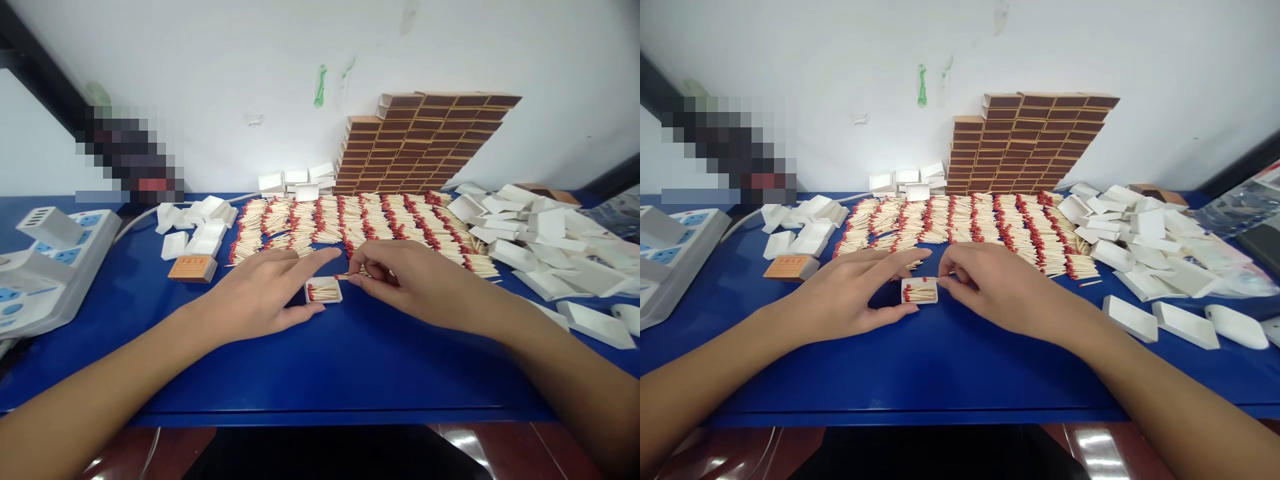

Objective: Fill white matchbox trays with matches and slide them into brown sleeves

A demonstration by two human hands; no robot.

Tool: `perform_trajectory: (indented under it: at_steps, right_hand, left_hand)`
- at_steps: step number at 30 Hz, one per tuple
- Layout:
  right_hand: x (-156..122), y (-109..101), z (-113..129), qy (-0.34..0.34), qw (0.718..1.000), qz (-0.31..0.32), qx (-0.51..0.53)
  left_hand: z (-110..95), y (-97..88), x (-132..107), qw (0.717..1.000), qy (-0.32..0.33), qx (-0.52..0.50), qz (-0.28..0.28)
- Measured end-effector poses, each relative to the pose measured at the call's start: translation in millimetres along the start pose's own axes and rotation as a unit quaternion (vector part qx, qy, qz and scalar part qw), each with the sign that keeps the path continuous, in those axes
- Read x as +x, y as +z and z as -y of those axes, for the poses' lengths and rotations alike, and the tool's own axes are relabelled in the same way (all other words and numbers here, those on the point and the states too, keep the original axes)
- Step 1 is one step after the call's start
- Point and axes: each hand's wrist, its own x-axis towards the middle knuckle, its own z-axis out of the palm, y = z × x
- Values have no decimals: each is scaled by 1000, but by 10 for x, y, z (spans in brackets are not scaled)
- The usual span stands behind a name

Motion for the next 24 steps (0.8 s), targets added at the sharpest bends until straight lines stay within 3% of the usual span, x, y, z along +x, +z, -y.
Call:
perform_trajectory:
  at_steps: [7,14,18,22,24]
  right_hand:
    - [9,217,140,-40,999,-25,-14]
    - [33,269,124,-49,998,-21,-15]
    - [41,224,113,-41,999,-21,-6]
    - [36,69,19,-19,997,-63,-42]
    - [26,-19,-55,-8,996,-53,-70]
  left_hand:
    - [-70,15,14,1000,2,-15,-6]
    - [-65,23,16,999,2,-35,15]
    - [-68,15,21,999,-1,-36,18]
    - [-58,1,11,1000,-2,-14,12]
    - [-48,-3,0,1000,1,-6,7]
